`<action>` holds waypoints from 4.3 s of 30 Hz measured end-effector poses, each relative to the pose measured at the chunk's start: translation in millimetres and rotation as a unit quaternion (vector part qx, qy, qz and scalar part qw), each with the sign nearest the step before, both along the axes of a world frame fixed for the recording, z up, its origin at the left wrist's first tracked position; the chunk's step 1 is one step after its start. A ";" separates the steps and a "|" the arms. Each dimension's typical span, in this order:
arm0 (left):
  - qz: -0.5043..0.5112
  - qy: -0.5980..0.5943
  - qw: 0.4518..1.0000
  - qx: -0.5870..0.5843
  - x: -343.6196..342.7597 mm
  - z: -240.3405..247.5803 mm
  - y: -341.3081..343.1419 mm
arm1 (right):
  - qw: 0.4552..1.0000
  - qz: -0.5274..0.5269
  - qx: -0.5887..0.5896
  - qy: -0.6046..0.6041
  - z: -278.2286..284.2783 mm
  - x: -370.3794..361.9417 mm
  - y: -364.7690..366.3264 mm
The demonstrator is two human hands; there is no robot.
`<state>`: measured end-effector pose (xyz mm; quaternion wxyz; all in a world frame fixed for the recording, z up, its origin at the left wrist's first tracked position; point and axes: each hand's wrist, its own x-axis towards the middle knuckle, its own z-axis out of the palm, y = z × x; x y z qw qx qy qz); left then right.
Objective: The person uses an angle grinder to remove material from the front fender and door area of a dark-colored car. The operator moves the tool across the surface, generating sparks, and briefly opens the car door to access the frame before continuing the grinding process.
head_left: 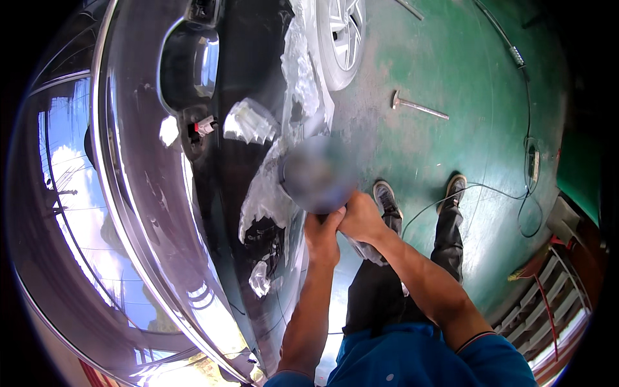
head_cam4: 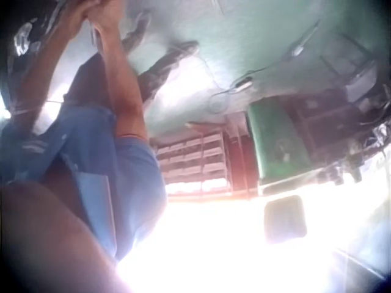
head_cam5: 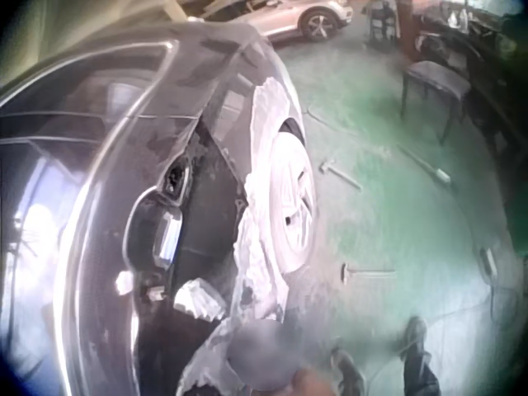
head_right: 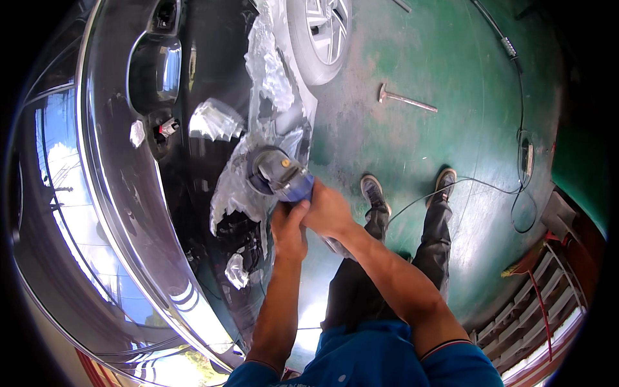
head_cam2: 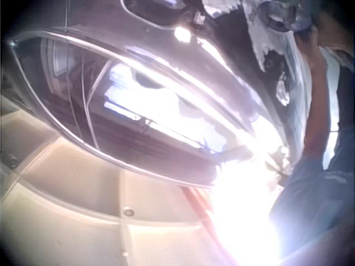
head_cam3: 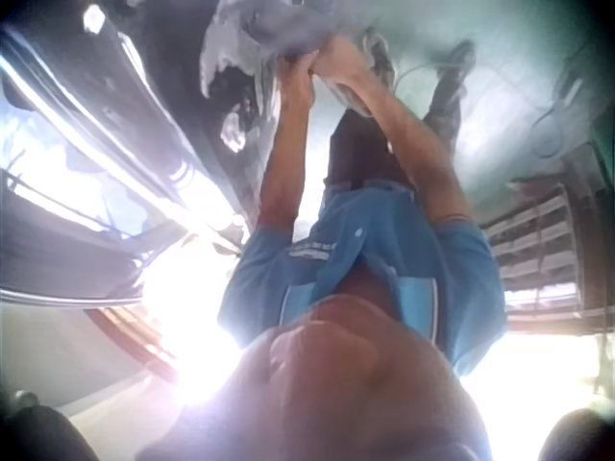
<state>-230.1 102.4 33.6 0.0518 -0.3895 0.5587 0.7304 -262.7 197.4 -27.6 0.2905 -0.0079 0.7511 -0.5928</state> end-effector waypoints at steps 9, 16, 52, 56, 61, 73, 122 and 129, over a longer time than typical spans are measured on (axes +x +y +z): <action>-0.015 0.012 1.000 0.016 -2.0 -3.5 -1.6 | 1.000 -0.005 0.026 0.016 1.7 -0.1 1.5; 0.005 -0.013 0.999 0.049 -11.9 -26.0 -1.3 | 0.999 -0.019 0.050 -0.006 -15.7 -12.0 -0.5; -0.048 0.036 0.998 0.004 -16.5 7.1 -4.5 | 0.995 -0.025 0.075 0.063 31.8 -17.9 -0.7; -0.045 0.041 0.998 0.022 -14.5 6.8 -8.9 | 0.993 -0.017 0.075 0.086 35.6 -19.8 -2.3; -0.036 0.024 0.999 -0.010 -13.0 8.7 -5.2 | 0.997 -0.029 0.064 0.044 33.9 -15.5 -2.4; -0.061 -0.043 0.975 -0.210 6.6 54.7 5.0 | 0.982 -0.025 -0.176 -0.066 48.5 1.5 -6.6; -0.759 -0.062 -0.096 -0.641 -79.4 23.2 -91.5 | 0.797 -0.397 -0.279 -0.361 -64.7 54.1 207.7; -0.811 0.051 -0.054 -0.580 -32.2 24.7 -142.7 | 0.790 -0.419 -0.263 -0.362 -74.6 62.8 242.5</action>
